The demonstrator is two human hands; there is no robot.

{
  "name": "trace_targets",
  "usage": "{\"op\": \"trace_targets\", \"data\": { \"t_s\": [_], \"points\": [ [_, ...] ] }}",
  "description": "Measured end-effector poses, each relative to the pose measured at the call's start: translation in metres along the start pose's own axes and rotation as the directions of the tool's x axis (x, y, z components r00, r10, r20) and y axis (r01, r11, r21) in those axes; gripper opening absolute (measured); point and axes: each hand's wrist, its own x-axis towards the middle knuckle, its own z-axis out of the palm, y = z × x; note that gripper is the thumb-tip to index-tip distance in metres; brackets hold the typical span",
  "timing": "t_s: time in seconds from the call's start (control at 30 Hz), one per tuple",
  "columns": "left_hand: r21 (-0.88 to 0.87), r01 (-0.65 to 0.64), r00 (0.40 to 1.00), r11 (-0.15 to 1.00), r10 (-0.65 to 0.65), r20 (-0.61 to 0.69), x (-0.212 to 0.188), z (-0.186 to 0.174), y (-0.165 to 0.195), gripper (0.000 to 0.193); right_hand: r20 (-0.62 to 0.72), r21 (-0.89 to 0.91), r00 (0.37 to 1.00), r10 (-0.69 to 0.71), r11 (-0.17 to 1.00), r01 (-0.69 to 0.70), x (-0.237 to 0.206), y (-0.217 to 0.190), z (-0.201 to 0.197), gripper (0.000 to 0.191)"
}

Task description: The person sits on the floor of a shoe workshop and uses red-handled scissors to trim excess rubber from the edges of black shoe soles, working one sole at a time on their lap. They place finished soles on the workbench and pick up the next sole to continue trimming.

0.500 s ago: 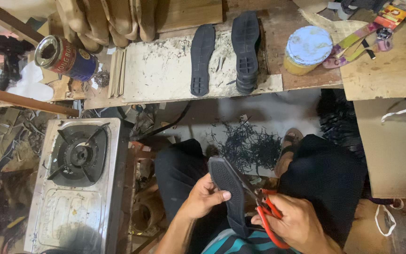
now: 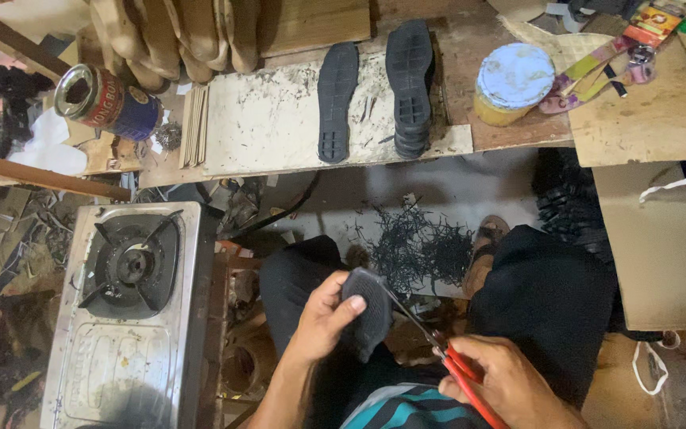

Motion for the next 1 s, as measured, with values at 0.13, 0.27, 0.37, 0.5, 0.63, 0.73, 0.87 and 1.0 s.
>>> {"op": "trace_targets", "data": {
  "t_s": [0.13,0.27,0.37,0.5,0.63,0.73,0.87,1.0],
  "points": [
    [-0.02,0.055,0.995,0.998,-0.053,0.086,-0.005,0.006,0.008,0.027,-0.168,0.007,0.983,-0.07,0.997,0.072,-0.001,-0.019,0.004,0.039],
    [0.088,0.032,0.992,0.996,-0.042,0.116,-0.008,0.003,0.017,0.027,-0.215,-0.148,0.971,-0.107,0.986,0.076,-0.001,-0.038,-0.003,0.051],
    [0.137,0.038,0.991,0.99,-0.055,0.123,-0.007,0.002,0.021,0.026,-0.247,-0.271,0.949,-0.194,0.954,0.125,-0.004,-0.046,-0.009,0.059],
    [0.145,0.056,0.985,0.988,-0.078,0.153,-0.007,0.001,0.026,0.025,-0.264,-0.332,0.91,-0.319,0.916,0.225,-0.006,-0.049,-0.012,0.059],
    [0.164,0.029,0.981,0.986,-0.06,0.186,-0.006,0.002,0.028,0.025,-0.24,-0.252,0.962,-0.131,0.965,0.068,-0.008,-0.045,-0.012,0.055],
    [0.218,0.001,0.976,0.976,-0.048,0.212,-0.006,-0.001,0.032,0.025,-0.203,-0.209,0.977,-0.066,0.978,0.022,-0.01,-0.038,-0.012,0.053],
    [0.269,0.01,0.973,0.963,-0.071,0.219,-0.006,-0.002,0.036,0.026,-0.17,-0.241,0.98,-0.1,0.969,0.057,-0.013,-0.03,-0.012,0.051],
    [0.236,0.03,0.976,0.971,-0.079,0.203,-0.006,0.003,0.037,0.026,-0.25,-0.26,0.96,-0.13,0.964,0.063,-0.011,-0.03,-0.009,0.051]
  ]
}}
